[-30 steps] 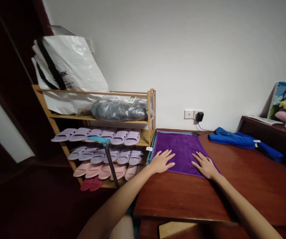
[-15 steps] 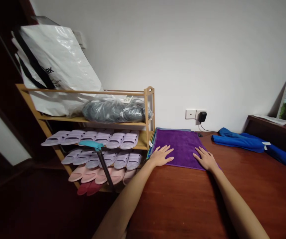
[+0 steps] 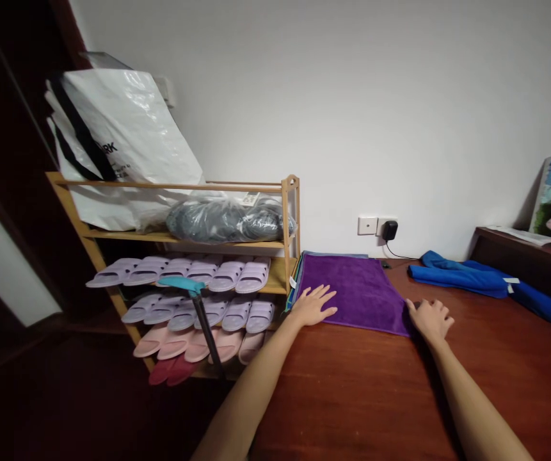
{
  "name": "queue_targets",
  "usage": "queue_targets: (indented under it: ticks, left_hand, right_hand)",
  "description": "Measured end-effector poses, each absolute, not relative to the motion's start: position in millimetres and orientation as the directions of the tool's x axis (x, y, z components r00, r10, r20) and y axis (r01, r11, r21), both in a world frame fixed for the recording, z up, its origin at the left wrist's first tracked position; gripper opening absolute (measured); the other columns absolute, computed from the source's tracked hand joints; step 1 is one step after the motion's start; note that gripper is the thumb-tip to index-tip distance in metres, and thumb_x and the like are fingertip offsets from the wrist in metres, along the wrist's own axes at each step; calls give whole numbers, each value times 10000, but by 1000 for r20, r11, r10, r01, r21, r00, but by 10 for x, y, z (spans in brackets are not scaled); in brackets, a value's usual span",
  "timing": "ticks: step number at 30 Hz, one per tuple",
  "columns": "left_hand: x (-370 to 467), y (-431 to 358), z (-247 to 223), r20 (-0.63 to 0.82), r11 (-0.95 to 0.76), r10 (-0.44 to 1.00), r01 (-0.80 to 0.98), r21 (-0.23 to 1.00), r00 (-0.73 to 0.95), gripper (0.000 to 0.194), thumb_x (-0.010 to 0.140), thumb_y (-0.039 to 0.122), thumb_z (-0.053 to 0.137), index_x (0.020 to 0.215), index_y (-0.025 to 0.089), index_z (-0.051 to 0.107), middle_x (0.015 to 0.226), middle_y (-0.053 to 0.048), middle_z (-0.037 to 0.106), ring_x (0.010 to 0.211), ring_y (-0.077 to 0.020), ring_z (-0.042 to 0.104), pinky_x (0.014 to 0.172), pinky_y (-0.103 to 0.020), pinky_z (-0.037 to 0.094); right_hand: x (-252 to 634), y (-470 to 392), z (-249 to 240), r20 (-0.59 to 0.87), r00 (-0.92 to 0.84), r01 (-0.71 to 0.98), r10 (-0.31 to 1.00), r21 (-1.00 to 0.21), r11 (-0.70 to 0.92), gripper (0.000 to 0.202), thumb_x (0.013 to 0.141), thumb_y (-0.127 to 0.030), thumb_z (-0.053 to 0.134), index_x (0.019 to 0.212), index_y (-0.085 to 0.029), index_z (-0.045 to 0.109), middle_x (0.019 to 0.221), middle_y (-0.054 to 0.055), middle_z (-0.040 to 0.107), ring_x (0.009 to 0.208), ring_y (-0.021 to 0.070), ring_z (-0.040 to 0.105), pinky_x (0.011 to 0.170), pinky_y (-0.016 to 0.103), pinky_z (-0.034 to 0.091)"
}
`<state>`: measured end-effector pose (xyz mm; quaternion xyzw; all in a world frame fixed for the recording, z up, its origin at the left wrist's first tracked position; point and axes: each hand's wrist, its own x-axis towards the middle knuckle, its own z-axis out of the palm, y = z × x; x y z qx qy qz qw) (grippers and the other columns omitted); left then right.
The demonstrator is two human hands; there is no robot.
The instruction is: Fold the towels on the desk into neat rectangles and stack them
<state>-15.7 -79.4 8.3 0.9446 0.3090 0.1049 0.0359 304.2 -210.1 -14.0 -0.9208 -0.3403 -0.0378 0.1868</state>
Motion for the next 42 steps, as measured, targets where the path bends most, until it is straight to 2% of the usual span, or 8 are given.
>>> queue_targets:
  ticks: [5, 8, 14, 18, 24, 34, 39, 42]
  left_hand:
    - [-147, -788, 81, 178, -808, 589, 572, 141, 788, 569, 908, 613, 310, 1417, 358, 289, 1514, -14, 234, 1381, -197, 192, 1093, -475, 128]
    - [-151, -801, 88, 187, -807, 591, 575, 136, 785, 563, 906, 607, 325, 1411, 357, 304, 1511, -12, 245, 1380, -202, 197, 1091, -480, 135]
    - [-162, -800, 80, 204, -814, 581, 567, 126, 788, 568, 909, 615, 310, 1414, 356, 295, 1512, -13, 241, 1378, -212, 203, 1084, -487, 152]
    - [-151, -776, 61, 192, -813, 583, 568, 131, 790, 578, 905, 630, 298, 1418, 366, 279, 1515, -5, 231, 1380, -216, 196, 1090, -489, 135]
    - [-138, -772, 44, 209, -815, 578, 566, 120, 789, 572, 905, 629, 301, 1415, 371, 285, 1511, 3, 244, 1378, -217, 202, 1090, -487, 146]
    - [-144, -773, 42, 211, -816, 578, 564, 127, 788, 571, 905, 627, 306, 1413, 368, 291, 1505, -12, 260, 1376, -222, 211, 1082, -509, 159]
    - [-148, -767, 33, 212, -819, 573, 561, 121, 792, 578, 905, 631, 297, 1415, 360, 290, 1506, -20, 258, 1376, -222, 212, 1077, -519, 164]
    - [-150, -767, 35, 212, -819, 574, 561, 123, 791, 579, 905, 633, 291, 1415, 361, 290, 1508, -15, 251, 1375, -224, 214, 1079, -517, 161]
  right_hand:
    - [3100, -2098, -73, 57, 746, 630, 664, -385, -675, 789, 695, -806, 305, 976, -162, 665, 1001, 183, 639, 1017, 371, 543, 902, 557, 309]
    - [3029, -1948, -45, 28, 732, 633, 681, -398, -664, 739, 678, -787, 400, 970, -161, 662, 1083, 188, 613, 1101, 377, 497, 925, 571, 298]
    - [2951, -1684, -14, -34, 708, 619, 706, -452, -643, 486, 819, -555, 500, 1078, -150, 570, 1093, 83, 586, 1032, 197, 540, 925, 463, 413]
    - [3018, -1682, -17, 5, 675, 631, 738, -522, -574, 418, 851, -470, 505, 1138, -167, 531, 1117, 75, 565, 995, 167, 546, 870, 391, 464]
    - [3089, -1740, -14, 18, 650, 604, 760, -619, -502, 345, 840, -425, 539, 1111, -213, 554, 1105, 62, 572, 987, 162, 542, 882, 390, 458]
    - [3247, -1817, -151, 4, 423, 560, 906, -788, -258, 283, 813, -402, 589, 872, -126, 583, 747, -14, 620, 651, 90, 577, 654, 259, 492]
    - [3207, -1810, -152, -2, 326, 535, 945, -824, -186, 301, 808, -372, 602, 995, -137, 583, 881, 9, 652, 732, 95, 604, 706, 267, 499]
    - [3198, -1824, -145, -19, 348, 557, 937, -800, -223, 317, 828, -429, 561, 908, -124, 599, 805, 3, 642, 698, 97, 595, 694, 276, 494]
